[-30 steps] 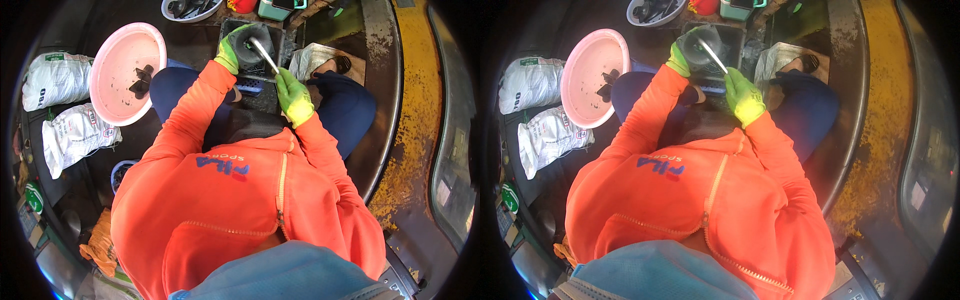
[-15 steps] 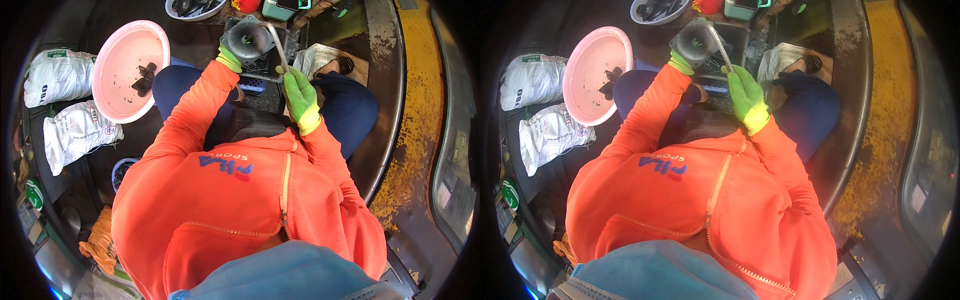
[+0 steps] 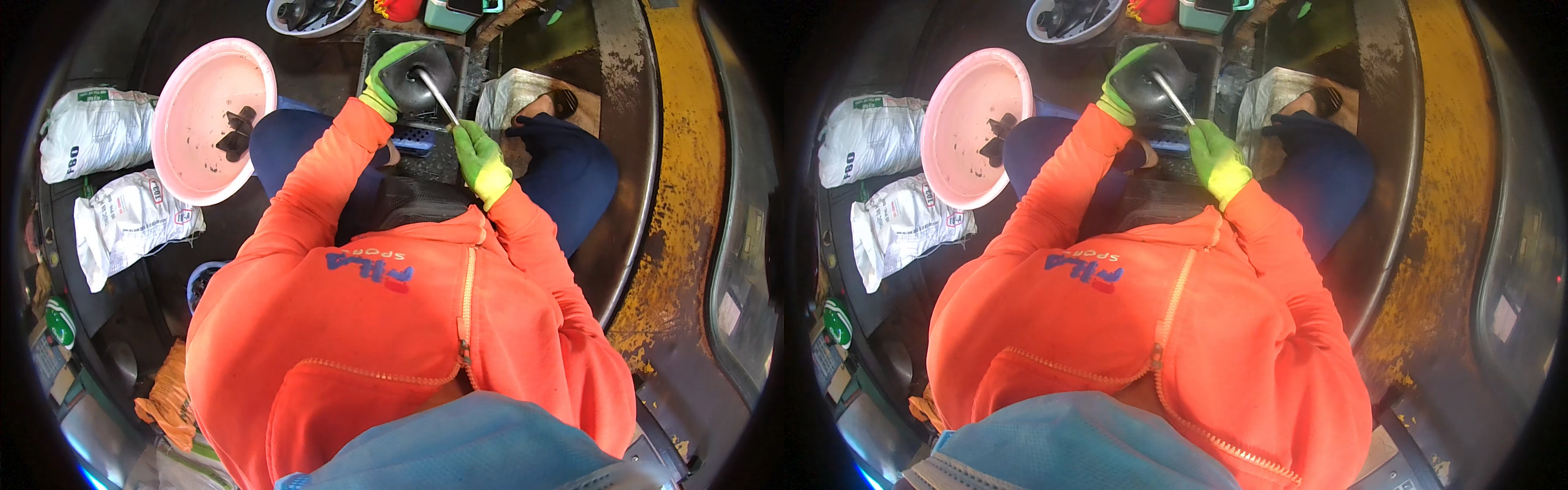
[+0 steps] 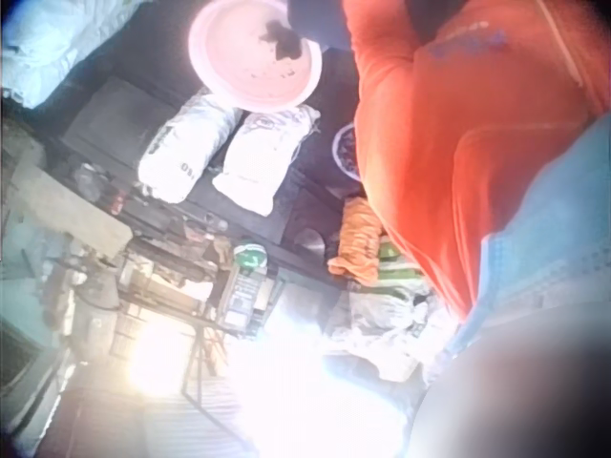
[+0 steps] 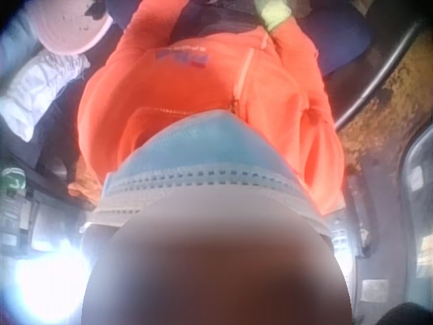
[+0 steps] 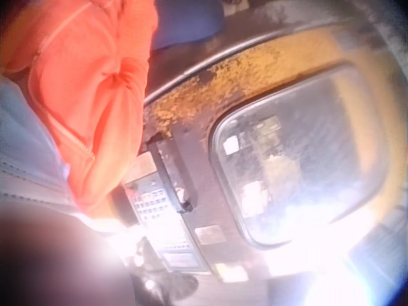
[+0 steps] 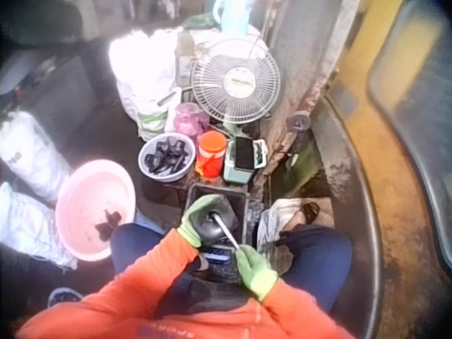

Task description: The person sits on the floor and uses a metal tool to scrape and clean the inside of black molded parts. They handle each part individually, scraping the interior surfaces and placing cleaned parts into a nearby pink basin.

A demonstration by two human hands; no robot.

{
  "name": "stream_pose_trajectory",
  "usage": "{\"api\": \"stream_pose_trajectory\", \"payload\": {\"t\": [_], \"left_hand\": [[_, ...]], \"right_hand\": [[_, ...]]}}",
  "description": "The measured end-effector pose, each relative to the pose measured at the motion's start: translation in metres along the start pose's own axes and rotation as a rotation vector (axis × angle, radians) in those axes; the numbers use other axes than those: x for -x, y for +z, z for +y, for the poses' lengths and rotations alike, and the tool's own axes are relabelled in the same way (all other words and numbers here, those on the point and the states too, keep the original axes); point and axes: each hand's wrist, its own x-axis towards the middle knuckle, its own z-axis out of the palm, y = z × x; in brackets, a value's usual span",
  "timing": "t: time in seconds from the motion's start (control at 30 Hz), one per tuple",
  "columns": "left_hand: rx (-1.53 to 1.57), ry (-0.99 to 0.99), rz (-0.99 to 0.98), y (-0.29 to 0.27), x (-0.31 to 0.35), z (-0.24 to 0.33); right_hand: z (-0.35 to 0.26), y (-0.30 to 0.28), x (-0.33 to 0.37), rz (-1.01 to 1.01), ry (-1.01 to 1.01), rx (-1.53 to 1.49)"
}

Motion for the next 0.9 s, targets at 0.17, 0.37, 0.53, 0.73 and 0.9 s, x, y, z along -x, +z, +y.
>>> {"api": "stream_pose_trajectory", "payload": {"t": [0.17,0.37,0.53,0.73,0.9], "left_hand": [[0.208,-0.282,0.113,-0.005,0.01,0.002],[-0.019,0.001,0.057,-0.003,0.006,0.0],[0.651,-0.31,0.061,0.007,0.004,0.008],[1.353,-0.758,0.163,0.004,0.004,0.022],[0.073,-0.267,-0.036,0.003,0.003,-0.005]], "right_hand": [[-0.012,-0.012,0.016,0.125,-0.134,-0.24],[0.012,0.009,-0.001,-0.125,0.155,-0.194],[0.047,0.017,-0.006,-0.047,0.073,-0.258],[0.036,0.006,-0.01,0.062,0.094,-0.239],[0.014,-0.008,0.005,0.177,-0.169,-0.054]]}}
